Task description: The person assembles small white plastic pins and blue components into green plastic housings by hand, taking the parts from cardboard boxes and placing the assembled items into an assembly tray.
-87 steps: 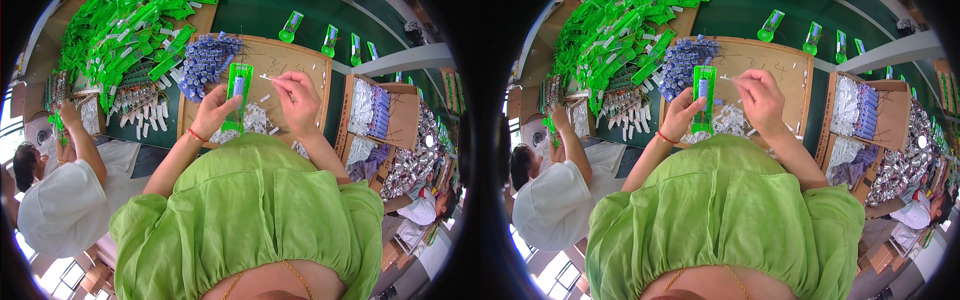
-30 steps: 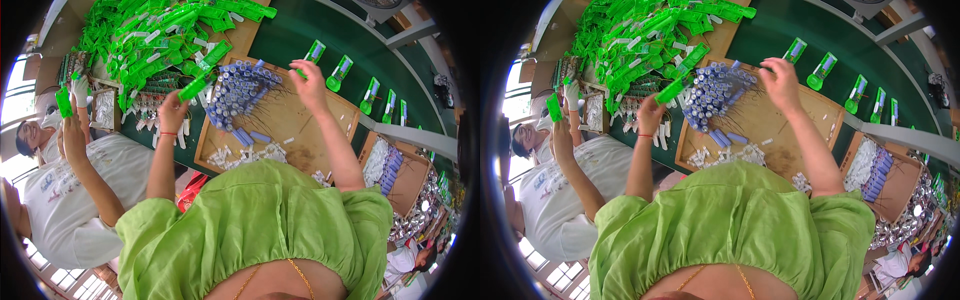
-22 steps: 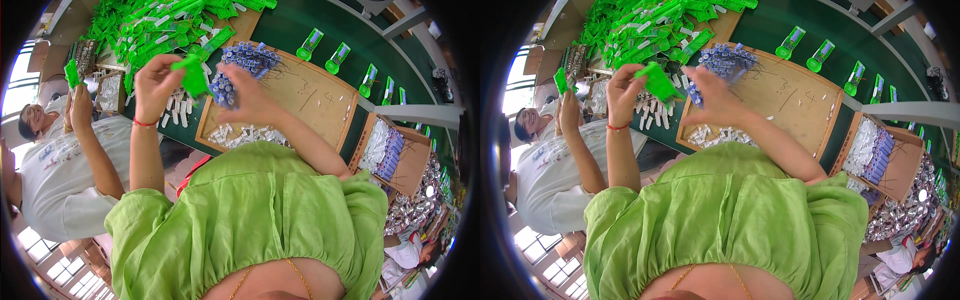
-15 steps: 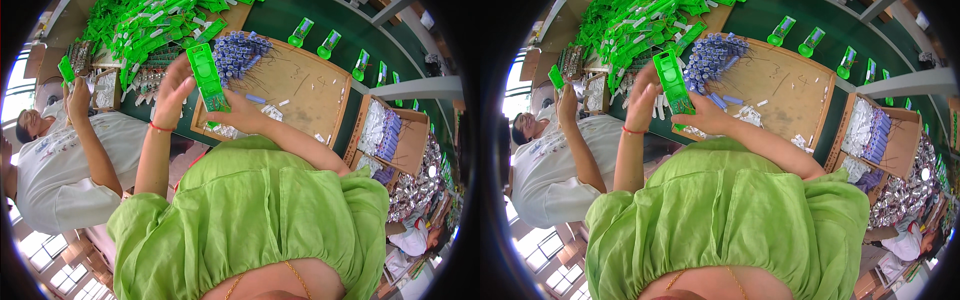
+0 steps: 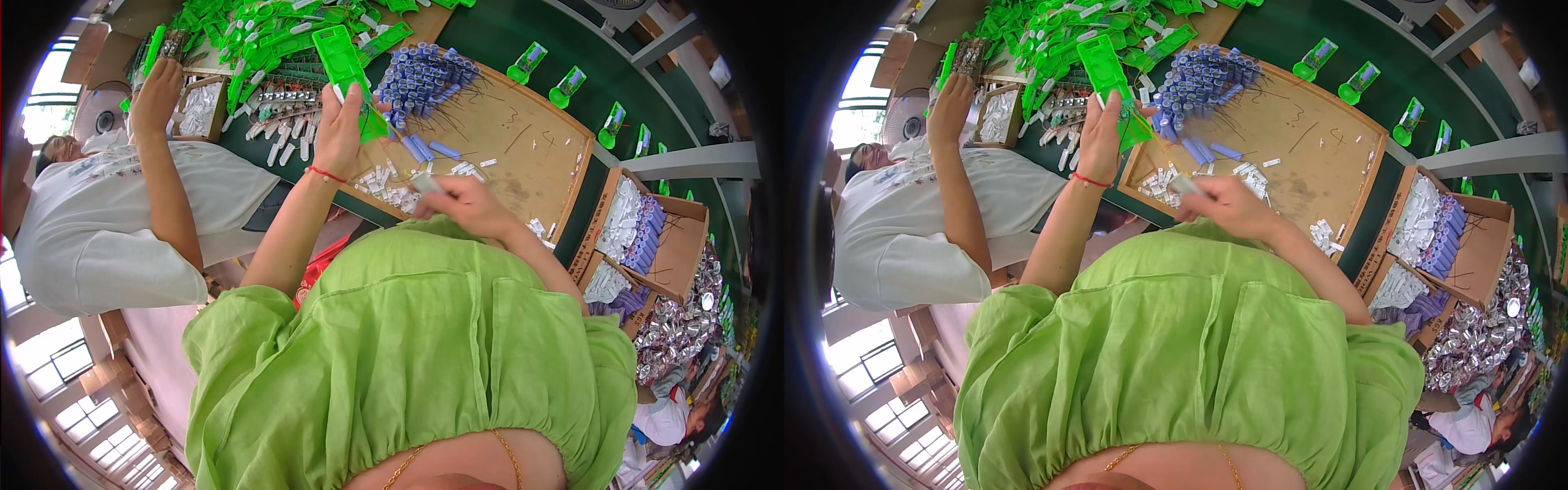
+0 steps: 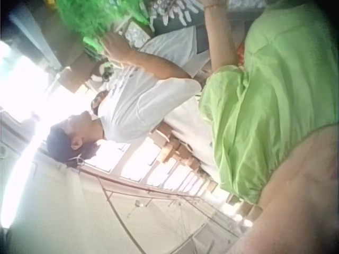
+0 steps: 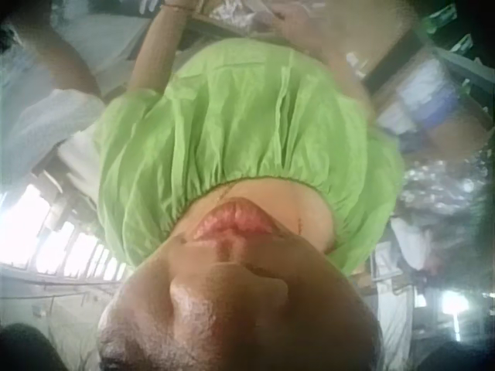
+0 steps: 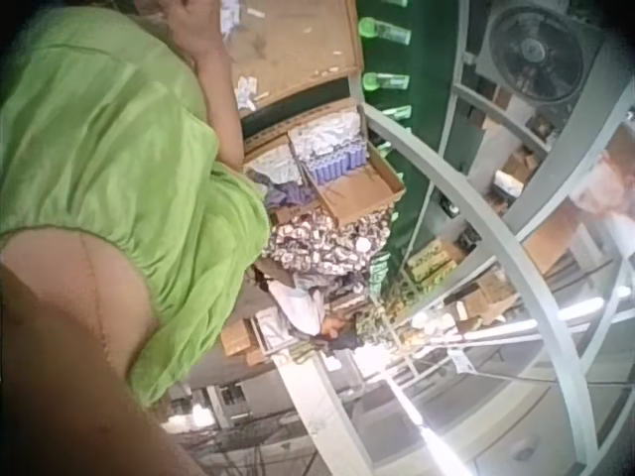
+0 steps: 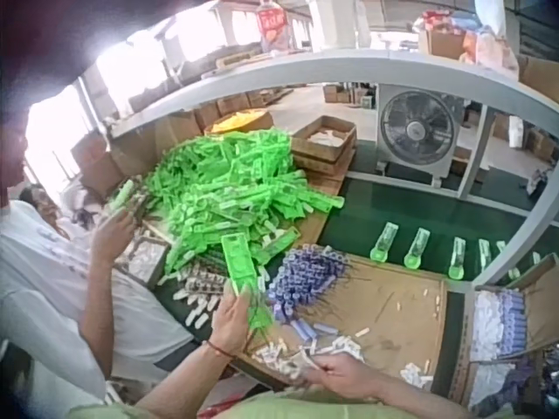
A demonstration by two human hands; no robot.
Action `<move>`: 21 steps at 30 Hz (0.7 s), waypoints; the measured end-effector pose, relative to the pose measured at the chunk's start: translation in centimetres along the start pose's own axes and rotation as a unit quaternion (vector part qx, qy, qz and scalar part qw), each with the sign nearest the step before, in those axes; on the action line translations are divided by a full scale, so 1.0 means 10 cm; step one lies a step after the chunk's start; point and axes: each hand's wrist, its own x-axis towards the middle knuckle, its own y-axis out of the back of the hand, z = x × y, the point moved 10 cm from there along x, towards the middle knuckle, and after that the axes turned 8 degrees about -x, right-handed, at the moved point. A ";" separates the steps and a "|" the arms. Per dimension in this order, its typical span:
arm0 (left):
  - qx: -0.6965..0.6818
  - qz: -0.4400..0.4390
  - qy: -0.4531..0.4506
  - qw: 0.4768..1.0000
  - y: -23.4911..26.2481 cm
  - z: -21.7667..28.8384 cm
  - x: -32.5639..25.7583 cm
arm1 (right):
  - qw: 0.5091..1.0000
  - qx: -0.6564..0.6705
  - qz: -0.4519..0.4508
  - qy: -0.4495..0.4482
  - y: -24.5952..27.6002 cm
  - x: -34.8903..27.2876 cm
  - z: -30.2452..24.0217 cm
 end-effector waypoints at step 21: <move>0.261 -0.189 -0.057 0.945 -0.49 -0.29 -0.17 | 0.797 -0.236 0.468 0.300 0.97 -0.34 -1.42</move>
